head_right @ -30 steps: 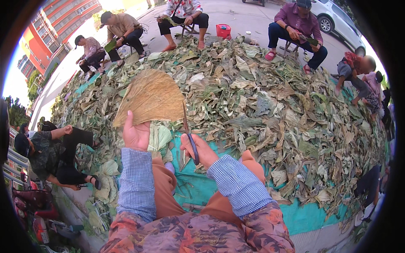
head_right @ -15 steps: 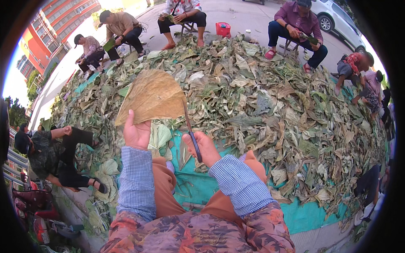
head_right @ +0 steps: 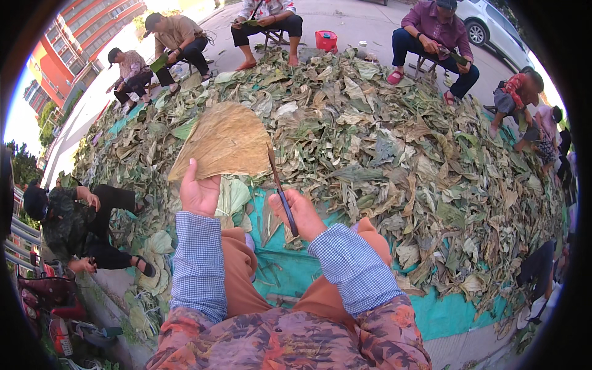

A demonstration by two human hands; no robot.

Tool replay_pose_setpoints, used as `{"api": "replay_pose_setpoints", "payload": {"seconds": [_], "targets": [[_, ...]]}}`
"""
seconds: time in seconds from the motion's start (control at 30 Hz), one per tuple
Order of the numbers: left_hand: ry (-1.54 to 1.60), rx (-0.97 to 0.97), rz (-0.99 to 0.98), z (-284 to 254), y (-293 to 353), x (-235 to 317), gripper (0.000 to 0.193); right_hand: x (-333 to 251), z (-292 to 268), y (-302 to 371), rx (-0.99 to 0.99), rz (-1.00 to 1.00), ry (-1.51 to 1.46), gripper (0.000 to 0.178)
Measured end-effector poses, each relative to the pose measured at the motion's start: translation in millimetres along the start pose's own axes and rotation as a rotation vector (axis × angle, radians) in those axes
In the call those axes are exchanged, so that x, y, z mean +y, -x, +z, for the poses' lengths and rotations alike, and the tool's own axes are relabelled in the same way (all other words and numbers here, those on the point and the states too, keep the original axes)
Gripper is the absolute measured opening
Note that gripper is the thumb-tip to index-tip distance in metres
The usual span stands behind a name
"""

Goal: The person sits on a tarp outdoors and uses scissors to trim the edges of large dried leaves, cutting them into smaller pieces. The person repeatedly picks up leaves, trims them, and places the cut pieces back onto the pile.

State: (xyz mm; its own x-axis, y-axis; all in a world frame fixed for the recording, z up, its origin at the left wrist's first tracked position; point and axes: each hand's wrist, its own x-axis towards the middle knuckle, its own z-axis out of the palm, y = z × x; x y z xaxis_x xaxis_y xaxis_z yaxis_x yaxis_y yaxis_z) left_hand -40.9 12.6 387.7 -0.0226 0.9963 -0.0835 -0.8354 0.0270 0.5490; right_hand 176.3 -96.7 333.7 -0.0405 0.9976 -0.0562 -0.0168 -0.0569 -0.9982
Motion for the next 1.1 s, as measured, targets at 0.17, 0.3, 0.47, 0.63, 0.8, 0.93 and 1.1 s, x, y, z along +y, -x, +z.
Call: {"api": "replay_pose_setpoints", "payload": {"seconds": [0.17,0.3,0.47,0.63,0.8,0.93,1.1], "targets": [[-0.042,-0.007,-0.025,2,2,-4,0.037,-5,-5,1,-0.031,0.068,-0.057,0.052],[-0.071,-0.025,0.003,5,3,-5,0.038,-5,-7,2,-0.066,0.091,-0.094,0.055],[-0.084,-0.07,0.047,6,4,-5,0.039,-7,-9,3,-0.116,0.102,-0.15,0.06],[-0.113,-0.094,-0.009,13,7,-6,0.039,-5,-12,0,-0.106,0.119,-0.225,0.063],[-0.133,-0.089,-0.006,15,8,-8,0.039,-9,-12,0,-0.049,0.158,-0.2,0.061],[-0.126,-0.086,-0.014,9,5,-6,0.039,-16,-13,2,-0.024,0.197,-0.175,0.053],[-0.127,-0.085,-0.014,10,5,-6,0.039,-12,-12,1,-0.015,0.187,-0.183,0.048]]}}
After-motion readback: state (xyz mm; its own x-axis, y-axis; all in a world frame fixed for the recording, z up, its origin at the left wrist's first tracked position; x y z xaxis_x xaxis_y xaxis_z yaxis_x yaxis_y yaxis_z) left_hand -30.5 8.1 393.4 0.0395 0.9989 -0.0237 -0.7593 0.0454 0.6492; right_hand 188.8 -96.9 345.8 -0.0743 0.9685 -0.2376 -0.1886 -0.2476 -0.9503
